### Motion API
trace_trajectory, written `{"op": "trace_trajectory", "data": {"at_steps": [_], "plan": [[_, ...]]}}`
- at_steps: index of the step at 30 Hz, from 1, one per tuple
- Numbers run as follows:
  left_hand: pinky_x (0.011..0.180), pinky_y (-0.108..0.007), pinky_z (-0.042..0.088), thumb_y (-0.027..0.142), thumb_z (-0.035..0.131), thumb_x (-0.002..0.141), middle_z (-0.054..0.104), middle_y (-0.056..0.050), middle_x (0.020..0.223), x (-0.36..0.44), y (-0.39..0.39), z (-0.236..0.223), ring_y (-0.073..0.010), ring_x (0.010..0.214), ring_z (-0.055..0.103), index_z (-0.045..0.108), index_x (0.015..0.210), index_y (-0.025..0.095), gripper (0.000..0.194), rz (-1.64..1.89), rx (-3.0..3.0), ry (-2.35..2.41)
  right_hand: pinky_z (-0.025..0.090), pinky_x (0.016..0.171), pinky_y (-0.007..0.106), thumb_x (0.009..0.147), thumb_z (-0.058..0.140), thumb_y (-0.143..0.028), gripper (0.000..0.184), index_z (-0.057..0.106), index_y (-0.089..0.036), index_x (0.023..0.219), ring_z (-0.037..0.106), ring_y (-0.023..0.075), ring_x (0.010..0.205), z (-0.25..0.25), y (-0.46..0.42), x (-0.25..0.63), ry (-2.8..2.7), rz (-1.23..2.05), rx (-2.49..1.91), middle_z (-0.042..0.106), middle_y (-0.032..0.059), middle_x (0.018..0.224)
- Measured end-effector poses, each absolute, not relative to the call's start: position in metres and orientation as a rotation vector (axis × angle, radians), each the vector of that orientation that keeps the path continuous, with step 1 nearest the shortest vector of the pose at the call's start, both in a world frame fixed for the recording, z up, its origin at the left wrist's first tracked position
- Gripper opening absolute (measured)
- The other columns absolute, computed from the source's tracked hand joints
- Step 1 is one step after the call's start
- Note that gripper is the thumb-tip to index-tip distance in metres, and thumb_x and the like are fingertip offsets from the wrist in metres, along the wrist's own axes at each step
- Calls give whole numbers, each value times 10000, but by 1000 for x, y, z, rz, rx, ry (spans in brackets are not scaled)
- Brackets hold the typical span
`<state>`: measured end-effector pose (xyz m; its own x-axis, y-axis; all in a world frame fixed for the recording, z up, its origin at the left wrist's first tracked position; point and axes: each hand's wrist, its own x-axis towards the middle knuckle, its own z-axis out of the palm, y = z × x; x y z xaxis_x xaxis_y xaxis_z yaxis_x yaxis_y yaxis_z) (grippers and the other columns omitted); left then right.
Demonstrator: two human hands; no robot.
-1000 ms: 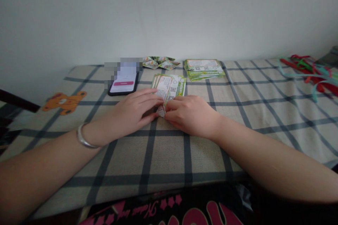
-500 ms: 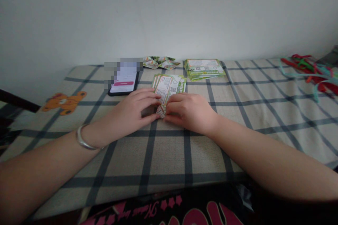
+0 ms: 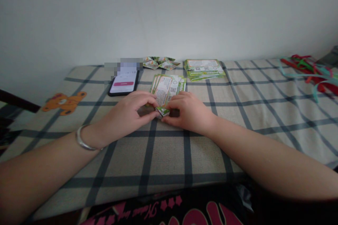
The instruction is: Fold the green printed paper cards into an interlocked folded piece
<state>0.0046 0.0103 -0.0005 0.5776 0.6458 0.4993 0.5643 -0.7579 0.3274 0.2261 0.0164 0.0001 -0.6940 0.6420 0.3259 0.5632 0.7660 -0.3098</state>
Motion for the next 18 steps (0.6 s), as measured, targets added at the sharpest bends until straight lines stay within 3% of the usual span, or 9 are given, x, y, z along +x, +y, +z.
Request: {"op": "trace_trajectory", "data": {"at_steps": [7, 18], "plan": [[770, -290, 462, 190, 708, 829, 655, 13, 839, 6, 8, 1, -152, 836, 610, 607, 878, 178, 113, 951, 2630, 998, 409, 701, 278, 840, 683, -257, 99, 715, -164, 853, 557, 163, 771, 2, 13, 225, -2471, 307, -908, 639, 31, 770], [843, -338, 476, 231, 641, 894, 683, -28, 867, 6, 6, 4, -178, 872, 610, 653, 867, 166, 72, 1019, 2766, 796, 435, 710, 323, 879, 632, -239, 120, 737, -181, 890, 572, 199, 784, 4, 7, 223, -2477, -50, -823, 704, 41, 827]]}}
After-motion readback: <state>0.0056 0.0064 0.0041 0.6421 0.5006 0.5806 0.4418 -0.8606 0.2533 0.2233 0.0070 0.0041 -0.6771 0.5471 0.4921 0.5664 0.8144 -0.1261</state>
